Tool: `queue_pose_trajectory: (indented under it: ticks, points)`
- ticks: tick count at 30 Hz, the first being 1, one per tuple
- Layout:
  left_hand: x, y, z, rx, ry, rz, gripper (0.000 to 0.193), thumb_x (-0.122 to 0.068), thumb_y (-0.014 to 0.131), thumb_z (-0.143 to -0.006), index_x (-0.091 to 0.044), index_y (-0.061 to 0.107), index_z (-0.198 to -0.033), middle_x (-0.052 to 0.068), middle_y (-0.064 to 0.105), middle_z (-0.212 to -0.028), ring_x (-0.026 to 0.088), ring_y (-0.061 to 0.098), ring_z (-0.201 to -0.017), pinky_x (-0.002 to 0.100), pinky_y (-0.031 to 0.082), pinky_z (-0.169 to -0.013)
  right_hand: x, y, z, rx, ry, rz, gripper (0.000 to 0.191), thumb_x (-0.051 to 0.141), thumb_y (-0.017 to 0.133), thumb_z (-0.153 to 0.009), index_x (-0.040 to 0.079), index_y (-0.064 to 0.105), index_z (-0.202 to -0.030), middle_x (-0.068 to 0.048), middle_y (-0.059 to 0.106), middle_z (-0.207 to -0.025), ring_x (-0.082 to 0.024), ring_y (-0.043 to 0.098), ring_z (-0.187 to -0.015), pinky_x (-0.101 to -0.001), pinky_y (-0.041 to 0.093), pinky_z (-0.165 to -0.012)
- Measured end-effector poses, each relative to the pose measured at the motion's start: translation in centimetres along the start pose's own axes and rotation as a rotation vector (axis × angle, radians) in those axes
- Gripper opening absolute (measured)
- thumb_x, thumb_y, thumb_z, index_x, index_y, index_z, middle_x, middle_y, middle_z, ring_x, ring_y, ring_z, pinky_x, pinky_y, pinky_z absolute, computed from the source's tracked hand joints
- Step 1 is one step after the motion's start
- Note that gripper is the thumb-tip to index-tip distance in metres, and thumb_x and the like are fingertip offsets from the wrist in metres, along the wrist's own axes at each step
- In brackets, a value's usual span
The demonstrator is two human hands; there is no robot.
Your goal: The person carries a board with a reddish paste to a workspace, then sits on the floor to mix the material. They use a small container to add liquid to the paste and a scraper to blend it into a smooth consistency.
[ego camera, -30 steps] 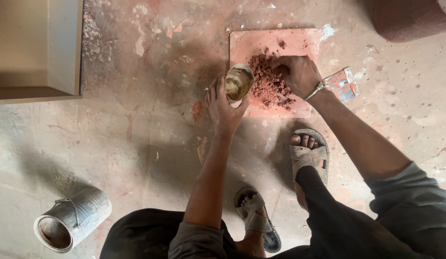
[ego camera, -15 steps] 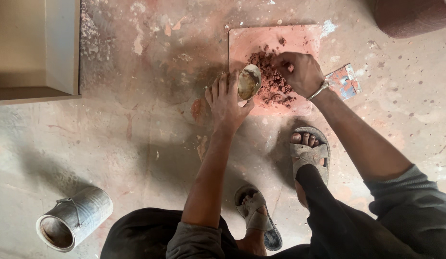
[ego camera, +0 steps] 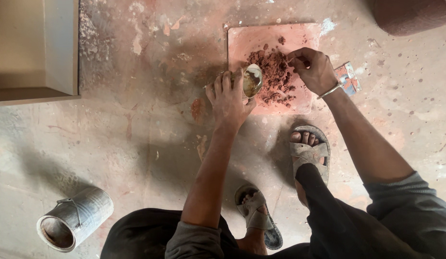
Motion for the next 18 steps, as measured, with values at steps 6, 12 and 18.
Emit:
queue_pose_trajectory:
  ticks: [6, 12, 18]
  points:
    - [-0.8, -0.2, -0.6, 0.092, 0.004, -0.046, 0.097, -0.057, 0.08, -0.074, -0.018, 0.039, -0.152, 0.017, 0.046, -0.147, 0.036, 0.041, -0.138, 0.066, 0.023, -0.115, -0.2, -0.3, 0.4, 0.007, 0.018, -0.019, 0.023, 0.006, 0.059, -0.103, -0.002, 0.07, -0.122, -0.014, 0.077, -0.106, -0.017, 0.075, -0.084, -0.0318, 0.062, -0.077]
    - [-1.0, 0.0, -1.0, 0.118, -0.013, -0.06, 0.097, -0.059, 0.079, -0.075, -0.019, 0.037, -0.152, 0.018, 0.046, -0.147, 0.037, 0.041, -0.138, 0.067, 0.022, -0.115, 0.0, -0.5, 0.3, 0.014, 0.066, 0.017, 0.024, 0.007, 0.059, -0.103, 0.0, 0.07, -0.123, -0.013, 0.077, -0.106, -0.017, 0.073, -0.078, -0.0315, 0.061, -0.071]
    - [-0.3, -0.1, -1.6, 0.094, -0.073, -0.039, 0.098, -0.059, 0.079, -0.075, -0.017, 0.036, -0.152, 0.018, 0.047, -0.145, 0.037, 0.041, -0.138, 0.063, 0.024, -0.115, -0.2, -0.6, 0.2, 0.022, 0.063, 0.01, 0.024, 0.008, 0.059, -0.104, 0.0, 0.069, -0.124, -0.013, 0.077, -0.108, -0.015, 0.075, -0.082, -0.0314, 0.062, -0.073]
Point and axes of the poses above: each hand's wrist, its own z-axis away from the middle knuckle, its own y-axis out of the palm, x = y × z, the point moved 3 cm from there along -z, towards the middle knuckle
